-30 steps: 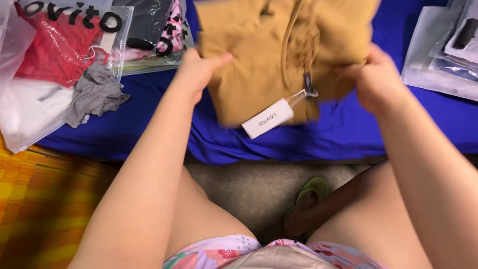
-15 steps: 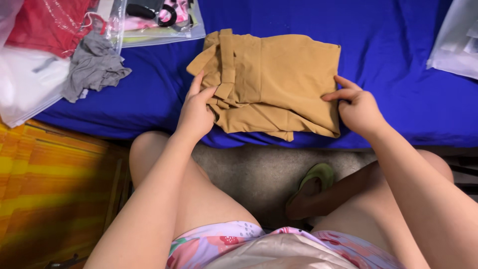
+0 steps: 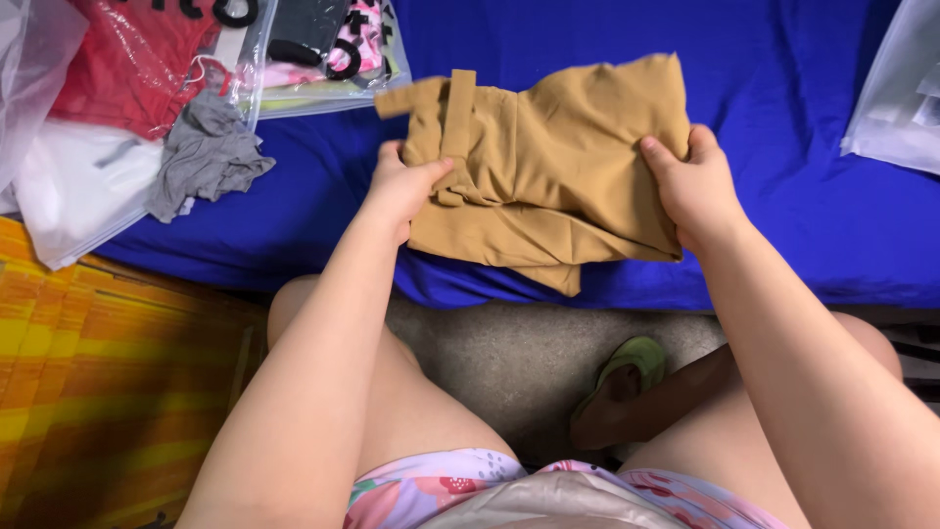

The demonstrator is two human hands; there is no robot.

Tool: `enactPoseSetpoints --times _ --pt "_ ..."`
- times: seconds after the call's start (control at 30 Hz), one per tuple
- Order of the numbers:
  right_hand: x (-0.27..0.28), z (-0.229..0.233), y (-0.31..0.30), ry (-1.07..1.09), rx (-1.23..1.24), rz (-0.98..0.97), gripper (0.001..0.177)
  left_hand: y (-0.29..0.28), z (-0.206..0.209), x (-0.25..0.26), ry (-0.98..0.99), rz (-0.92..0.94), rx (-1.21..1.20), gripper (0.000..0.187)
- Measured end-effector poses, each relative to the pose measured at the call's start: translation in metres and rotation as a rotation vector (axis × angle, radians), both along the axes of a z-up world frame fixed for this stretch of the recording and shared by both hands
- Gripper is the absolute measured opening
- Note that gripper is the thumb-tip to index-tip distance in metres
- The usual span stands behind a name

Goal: The person organizes several packages of clothing on a bed, placing items into plastic bags, sealing them, and stacking the sealed bags together.

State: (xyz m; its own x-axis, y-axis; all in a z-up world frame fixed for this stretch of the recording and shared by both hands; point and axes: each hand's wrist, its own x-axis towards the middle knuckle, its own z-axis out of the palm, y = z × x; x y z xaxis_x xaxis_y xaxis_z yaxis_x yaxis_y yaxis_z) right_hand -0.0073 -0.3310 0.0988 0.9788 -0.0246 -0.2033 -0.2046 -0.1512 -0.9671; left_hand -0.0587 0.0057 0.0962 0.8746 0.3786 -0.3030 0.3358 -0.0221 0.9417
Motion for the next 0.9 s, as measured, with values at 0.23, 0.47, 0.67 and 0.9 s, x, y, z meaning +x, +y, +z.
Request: enactPoseSetpoints --times 0.23,0.47,0.67,0.9 --pt "-0.023 -0.022 -0.006 0.013 -0.342 -0.078 0.075 0.011 -0.035 -0.034 0.031 -0.009 -0.034 0.072" --pt "-0.044 0.007 0.077 -0.488 -0.789 0.114 0.090 0.005 0.003 -0.044 0.159 -0.021 0.729 0.066" --pt "-0.037 0.051 0.163 -0.554 -0.792 0.363 0.086 0.076 0.054 -0.050 0.165 -0.095 1.140 0.072" --pt "-0.016 0.081 0.265 -0.640 -0.827 0.503 0.091 0.187 0.099 -0.070 0.282 -0.050 1.530 0.075"
